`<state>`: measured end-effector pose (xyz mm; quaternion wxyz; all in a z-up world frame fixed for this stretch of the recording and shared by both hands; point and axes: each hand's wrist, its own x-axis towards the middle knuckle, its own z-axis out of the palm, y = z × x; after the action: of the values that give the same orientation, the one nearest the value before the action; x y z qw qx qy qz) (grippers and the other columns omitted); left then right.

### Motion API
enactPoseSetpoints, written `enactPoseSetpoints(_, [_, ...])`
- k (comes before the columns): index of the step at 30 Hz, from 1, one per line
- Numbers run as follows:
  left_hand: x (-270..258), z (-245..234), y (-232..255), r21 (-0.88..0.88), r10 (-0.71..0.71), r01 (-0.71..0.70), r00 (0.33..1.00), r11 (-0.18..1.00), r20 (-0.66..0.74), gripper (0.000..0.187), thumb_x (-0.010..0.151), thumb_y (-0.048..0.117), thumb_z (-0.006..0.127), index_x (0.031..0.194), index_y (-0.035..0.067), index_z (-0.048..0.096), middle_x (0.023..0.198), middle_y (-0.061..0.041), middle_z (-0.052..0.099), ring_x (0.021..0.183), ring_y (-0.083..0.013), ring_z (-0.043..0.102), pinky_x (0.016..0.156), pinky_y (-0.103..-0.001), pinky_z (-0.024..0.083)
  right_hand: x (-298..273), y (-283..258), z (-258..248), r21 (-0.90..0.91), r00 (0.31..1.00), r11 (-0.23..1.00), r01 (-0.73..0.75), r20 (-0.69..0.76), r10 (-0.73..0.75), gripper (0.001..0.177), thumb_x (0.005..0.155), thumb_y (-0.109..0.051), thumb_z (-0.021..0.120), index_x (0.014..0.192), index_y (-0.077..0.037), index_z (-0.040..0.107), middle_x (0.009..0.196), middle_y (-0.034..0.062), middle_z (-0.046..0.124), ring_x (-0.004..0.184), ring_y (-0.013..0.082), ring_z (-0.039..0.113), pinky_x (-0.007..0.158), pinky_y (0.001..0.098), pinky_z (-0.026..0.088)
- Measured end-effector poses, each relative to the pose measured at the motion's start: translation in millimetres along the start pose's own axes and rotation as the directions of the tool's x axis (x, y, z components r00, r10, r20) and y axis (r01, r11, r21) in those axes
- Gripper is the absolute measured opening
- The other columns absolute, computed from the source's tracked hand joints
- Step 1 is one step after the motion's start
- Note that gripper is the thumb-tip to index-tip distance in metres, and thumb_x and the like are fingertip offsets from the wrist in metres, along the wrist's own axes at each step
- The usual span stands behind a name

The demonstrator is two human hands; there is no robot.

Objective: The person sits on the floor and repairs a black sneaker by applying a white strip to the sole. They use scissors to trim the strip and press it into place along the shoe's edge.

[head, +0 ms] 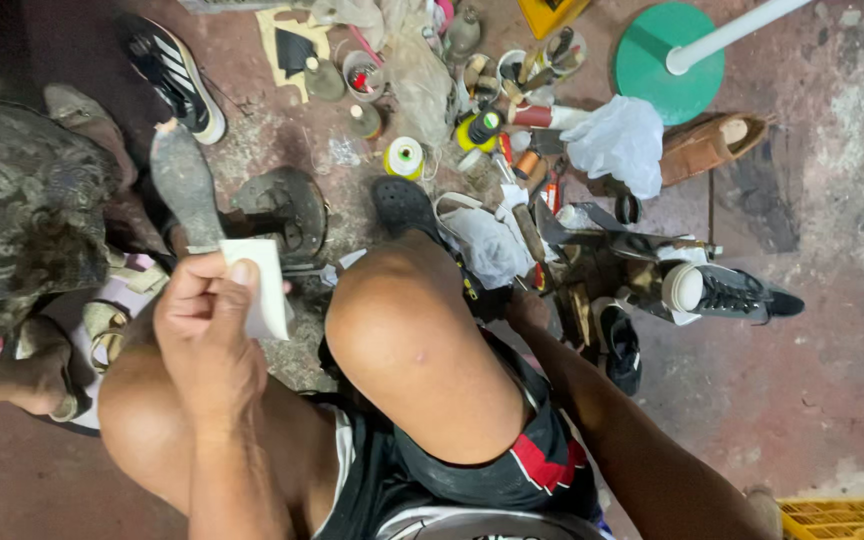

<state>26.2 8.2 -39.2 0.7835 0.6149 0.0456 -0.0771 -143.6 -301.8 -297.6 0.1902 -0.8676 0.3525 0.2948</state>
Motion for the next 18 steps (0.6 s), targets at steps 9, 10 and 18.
enactPoseSetpoints(9, [-6.6, 10.3, 11.8, 0.083, -0.027, 0.021, 0.997, 0.996, 0.076, 0.009, 0.102, 0.005, 0.066, 0.108, -0.001, 0.067, 0.092, -0.006, 0.072, 0.075, -0.0091, 0.065, 0.066, -0.023, 0.051, -17.8, 19.3, -31.7, 0.576, 0.935, 0.812, -0.092, 0.330, -0.128, 0.030, 0.091, -0.035, 0.059, 0.098, -0.009, 0.072, 0.080, 0.0072, 0.071, 0.072, 0.0230, 0.071, 0.064, 0.0407, 0.059])
enactPoseSetpoints(10, [-9.8, 10.2, 13.0, 0.104, -0.025, 0.017, 0.996, 0.994, 0.084, 0.009, 0.102, 0.005, 0.067, 0.109, -0.001, 0.067, 0.091, -0.005, 0.071, 0.075, -0.0082, 0.064, 0.067, -0.022, 0.051, -25.1, 25.3, -32.3, 0.677, 0.924, 0.712, -0.187, 0.367, -0.106, 0.029, 0.092, -0.034, 0.058, 0.099, -0.009, 0.072, 0.082, 0.0065, 0.071, 0.075, 0.0222, 0.070, 0.067, 0.0396, 0.058])
enactPoseSetpoints(18, [-16.2, 18.6, 13.2, 0.097, -0.064, 0.044, 0.974, 0.994, 0.217, 0.007, 0.097, 0.006, 0.068, 0.103, 0.002, 0.069, 0.087, 0.000, 0.072, 0.073, -0.0025, 0.061, 0.065, -0.019, 0.049, -64.5, 71.4, -26.3, 0.937, 0.919, 0.125, -0.325, 0.344, -0.192, 0.025, 0.100, -0.029, 0.053, 0.104, -0.010, 0.068, 0.101, 0.0017, 0.070, 0.098, 0.0151, 0.065, 0.088, 0.0308, 0.051])
